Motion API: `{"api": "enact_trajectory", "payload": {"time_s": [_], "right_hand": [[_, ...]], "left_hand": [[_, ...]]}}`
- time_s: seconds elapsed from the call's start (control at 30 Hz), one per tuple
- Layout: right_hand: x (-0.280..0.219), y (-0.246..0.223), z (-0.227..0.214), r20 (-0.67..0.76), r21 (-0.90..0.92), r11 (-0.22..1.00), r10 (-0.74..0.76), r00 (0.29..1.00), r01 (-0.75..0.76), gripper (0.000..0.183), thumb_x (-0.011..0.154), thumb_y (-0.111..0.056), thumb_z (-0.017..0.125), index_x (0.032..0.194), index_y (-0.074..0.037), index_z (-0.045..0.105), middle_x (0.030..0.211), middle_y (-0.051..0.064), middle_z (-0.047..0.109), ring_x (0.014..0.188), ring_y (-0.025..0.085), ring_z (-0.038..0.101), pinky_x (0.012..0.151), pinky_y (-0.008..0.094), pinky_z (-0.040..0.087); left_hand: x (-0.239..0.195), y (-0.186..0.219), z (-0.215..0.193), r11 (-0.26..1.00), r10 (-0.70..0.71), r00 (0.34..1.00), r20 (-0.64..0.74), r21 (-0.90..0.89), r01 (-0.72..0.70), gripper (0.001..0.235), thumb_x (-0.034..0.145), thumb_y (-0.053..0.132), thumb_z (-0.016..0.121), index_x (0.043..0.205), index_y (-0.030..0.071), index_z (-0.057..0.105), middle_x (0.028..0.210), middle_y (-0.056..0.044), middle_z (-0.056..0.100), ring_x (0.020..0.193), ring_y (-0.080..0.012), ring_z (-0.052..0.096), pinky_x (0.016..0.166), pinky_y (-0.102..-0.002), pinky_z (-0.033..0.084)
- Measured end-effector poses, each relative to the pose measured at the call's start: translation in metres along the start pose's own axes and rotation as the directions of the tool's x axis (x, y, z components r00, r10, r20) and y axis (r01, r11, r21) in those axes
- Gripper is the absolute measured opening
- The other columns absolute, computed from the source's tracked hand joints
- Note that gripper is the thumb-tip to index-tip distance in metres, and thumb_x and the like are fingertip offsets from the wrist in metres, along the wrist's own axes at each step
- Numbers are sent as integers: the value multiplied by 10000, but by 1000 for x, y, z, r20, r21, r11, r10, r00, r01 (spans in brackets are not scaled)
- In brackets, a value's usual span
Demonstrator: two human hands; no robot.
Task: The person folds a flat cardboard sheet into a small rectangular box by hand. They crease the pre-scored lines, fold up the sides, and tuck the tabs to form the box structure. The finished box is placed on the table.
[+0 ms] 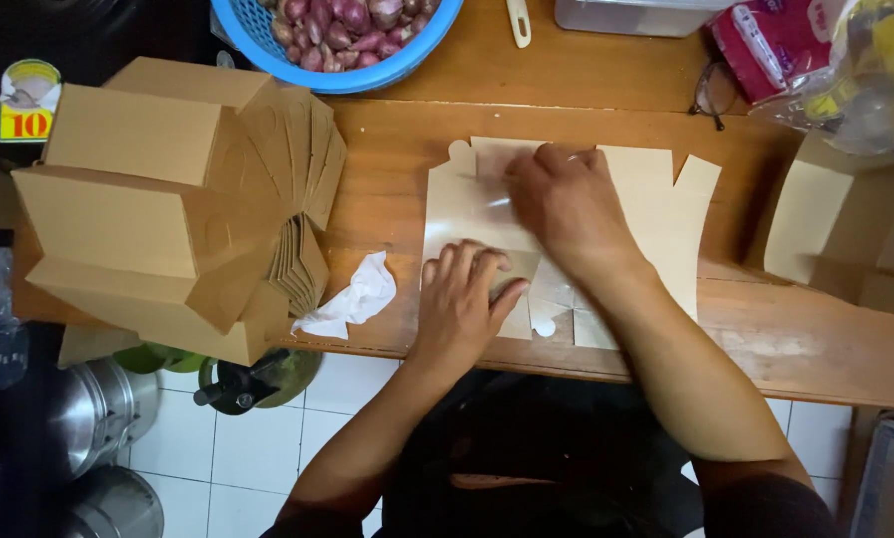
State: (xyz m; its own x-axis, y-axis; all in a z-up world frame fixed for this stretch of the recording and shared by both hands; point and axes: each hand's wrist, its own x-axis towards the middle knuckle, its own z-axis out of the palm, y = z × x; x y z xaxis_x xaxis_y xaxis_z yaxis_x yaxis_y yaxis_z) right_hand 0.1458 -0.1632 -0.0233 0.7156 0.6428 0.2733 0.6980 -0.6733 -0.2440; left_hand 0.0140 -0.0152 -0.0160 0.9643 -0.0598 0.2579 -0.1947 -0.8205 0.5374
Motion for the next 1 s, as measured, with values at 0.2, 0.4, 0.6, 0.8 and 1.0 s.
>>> {"api": "enact_trajectory", "payload": {"time_s": [0.2,0.4,0.6,0.8,1.0], "right_hand": [[-15,-4,17,55,-120,980,-152,987,158,179,826,-183,517,771,-105,669,909,71,564,869,259,580,862,381,426],[-35,-29,4,198,-282,954,-49,979,104,816,703,-592,661,1301,-39,597,1254,155,614,1264,283,540,1184,524,222],[-23,-46,-38,122,-135,991,38,992,-21,372,1024,-318,486,1259,-64,624,1214,103,647,1219,256,571,1114,612,207],[-37,-45,-26,82,-283,955,120,989,-92,419,1047,-390,438,1306,-135,648,1188,58,610,1193,263,508,1091,637,179],[-39,-22,-13,79,-277,959,89,993,-64,386,1030,-378,443,1173,-114,685,1092,35,609,1140,235,504,1032,517,306]], "left_hand": [[10,-7,-1,1000,-23,1000,2,5,23,381,865,303,740,1054,53,524,992,-141,516,948,-361,555,767,-440,451],[42,-4,-24,953,180,962,207,204,-223,830,836,348,751,1456,-45,365,1560,-229,311,1473,-346,252,1183,-571,126],[49,-12,-7,981,41,913,405,159,-114,863,893,374,627,1508,-82,228,1576,-280,246,1504,-333,169,1241,-465,8],[37,-24,-11,982,64,940,336,146,-119,843,914,522,565,1492,-38,315,1583,-213,272,1493,-302,220,1221,-527,-2],[41,-41,-12,969,187,962,199,125,-214,777,878,543,631,1425,20,453,1344,-155,514,1385,-311,403,1185,-587,127]]}}
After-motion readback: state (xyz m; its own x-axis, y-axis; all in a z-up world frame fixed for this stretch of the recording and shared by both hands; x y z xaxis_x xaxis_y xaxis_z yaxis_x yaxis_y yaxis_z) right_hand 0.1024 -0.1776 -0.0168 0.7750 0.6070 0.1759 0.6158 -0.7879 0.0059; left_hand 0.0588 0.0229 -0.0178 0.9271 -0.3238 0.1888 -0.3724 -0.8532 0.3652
